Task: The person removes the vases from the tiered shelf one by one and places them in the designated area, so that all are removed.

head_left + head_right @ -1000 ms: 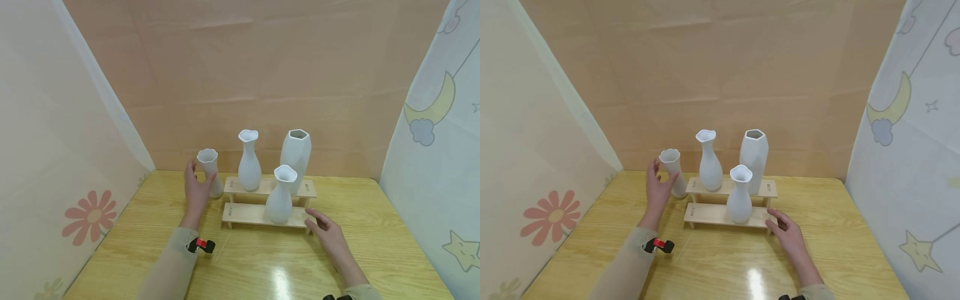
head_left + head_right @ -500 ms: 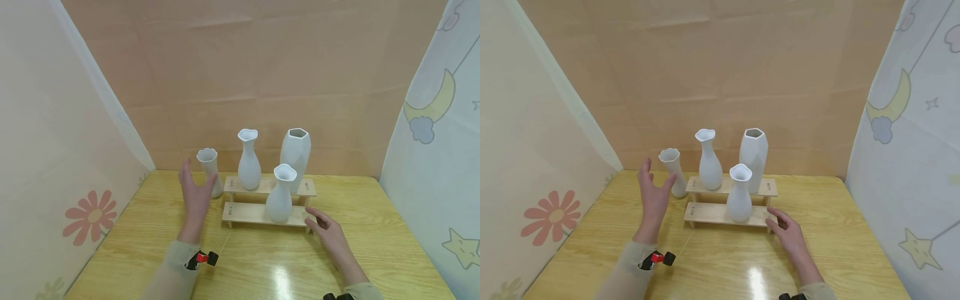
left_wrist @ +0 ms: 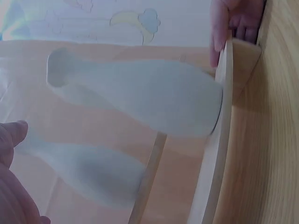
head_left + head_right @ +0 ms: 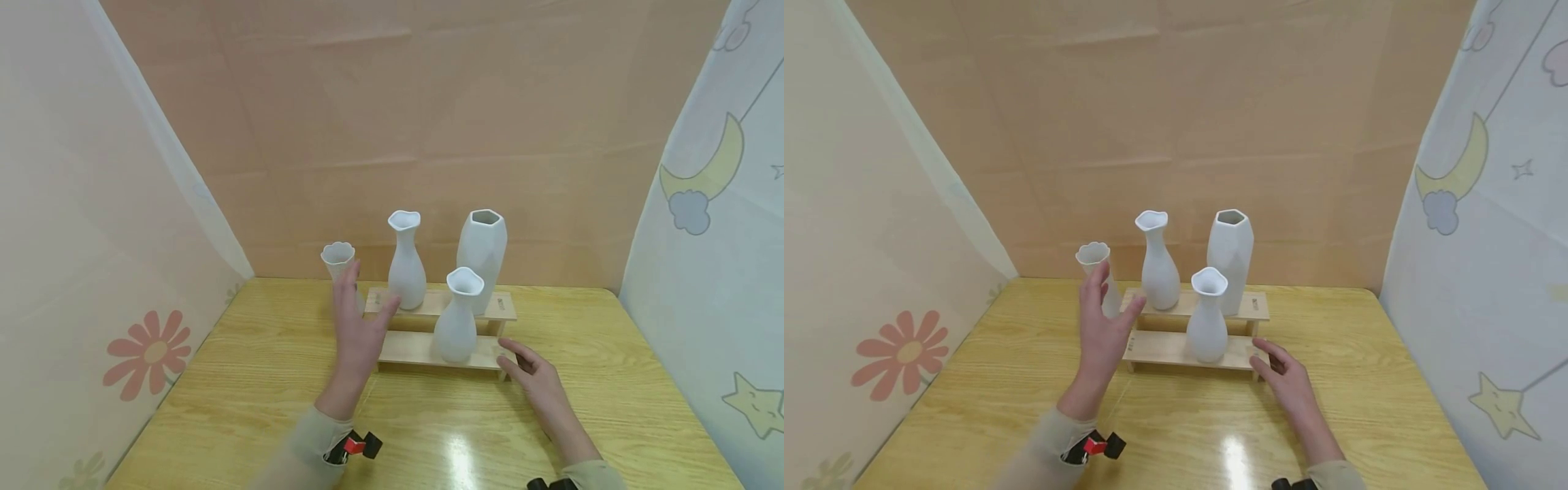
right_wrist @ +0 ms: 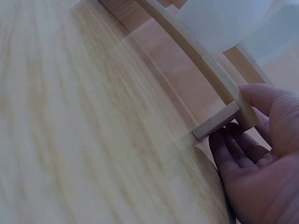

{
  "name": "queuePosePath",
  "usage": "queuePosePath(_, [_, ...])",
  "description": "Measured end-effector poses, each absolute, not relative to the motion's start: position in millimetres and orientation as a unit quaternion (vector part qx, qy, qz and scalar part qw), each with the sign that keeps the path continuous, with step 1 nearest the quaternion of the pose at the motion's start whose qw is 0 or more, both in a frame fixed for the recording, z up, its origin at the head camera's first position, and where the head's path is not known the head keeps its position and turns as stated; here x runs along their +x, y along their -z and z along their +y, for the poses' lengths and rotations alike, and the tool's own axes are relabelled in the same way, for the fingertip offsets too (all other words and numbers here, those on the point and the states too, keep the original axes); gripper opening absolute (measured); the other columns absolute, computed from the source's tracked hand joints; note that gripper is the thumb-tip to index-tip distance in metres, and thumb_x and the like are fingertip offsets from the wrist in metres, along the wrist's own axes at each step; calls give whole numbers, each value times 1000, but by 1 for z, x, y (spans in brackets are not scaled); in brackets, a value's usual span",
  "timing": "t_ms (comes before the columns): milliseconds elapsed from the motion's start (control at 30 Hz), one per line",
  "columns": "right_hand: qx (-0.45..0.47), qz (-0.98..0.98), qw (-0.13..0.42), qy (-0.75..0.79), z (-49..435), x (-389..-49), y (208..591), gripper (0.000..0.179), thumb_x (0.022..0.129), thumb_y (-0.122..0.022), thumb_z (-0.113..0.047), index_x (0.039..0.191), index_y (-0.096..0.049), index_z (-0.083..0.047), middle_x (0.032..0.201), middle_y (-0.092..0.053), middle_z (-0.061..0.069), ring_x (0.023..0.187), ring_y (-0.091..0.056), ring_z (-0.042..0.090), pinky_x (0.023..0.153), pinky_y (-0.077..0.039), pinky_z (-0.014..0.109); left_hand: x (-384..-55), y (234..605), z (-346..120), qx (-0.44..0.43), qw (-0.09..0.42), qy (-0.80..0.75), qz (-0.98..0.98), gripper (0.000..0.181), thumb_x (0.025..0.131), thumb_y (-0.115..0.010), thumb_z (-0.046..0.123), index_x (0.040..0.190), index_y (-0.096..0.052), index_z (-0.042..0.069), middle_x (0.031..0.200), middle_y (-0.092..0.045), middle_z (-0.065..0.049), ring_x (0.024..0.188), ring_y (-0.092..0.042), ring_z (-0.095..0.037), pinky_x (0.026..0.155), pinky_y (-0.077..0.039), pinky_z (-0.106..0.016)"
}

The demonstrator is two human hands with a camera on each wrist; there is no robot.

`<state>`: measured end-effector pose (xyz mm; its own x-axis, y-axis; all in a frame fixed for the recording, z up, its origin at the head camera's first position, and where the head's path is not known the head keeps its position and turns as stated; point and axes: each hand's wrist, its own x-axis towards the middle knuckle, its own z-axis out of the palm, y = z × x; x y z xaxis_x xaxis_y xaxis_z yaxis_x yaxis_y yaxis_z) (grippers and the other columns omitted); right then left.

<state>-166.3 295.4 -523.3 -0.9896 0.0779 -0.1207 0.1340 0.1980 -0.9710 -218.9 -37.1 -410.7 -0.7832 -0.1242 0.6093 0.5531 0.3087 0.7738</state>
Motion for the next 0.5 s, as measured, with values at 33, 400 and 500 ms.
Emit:
queuePosePath(33, [68,773,22,631,295,-166,523,74,106,-74,-48,166,-50,-12,178,-33,10,167,-19,35,131,-22,43,-217,410,-33,-151,295,570,-752,88,95,-91,21,167,-42,11,165,-43,-13,154,-41,-33,125,-35,-63])
queuePosePath(400, [69,773,18,630,294,-168,523,72,106,-74,-48,165,-52,-12,177,-36,8,167,-19,34,130,-25,37,-200,411,9,-198,257,585,-743,80,94,-92,19,160,-49,6,159,-48,-10,148,-46,-31,123,-41,-59])
queuePosePath(500, [72,774,19,629,294,-168,522,73,106,-74,-48,165,-52,-12,177,-36,8,167,-19,34,131,-23,41,-198,412,18,-201,231,595,-743,80,95,-91,22,161,-49,6,160,-47,-9,149,-45,-30,124,-39,-59])
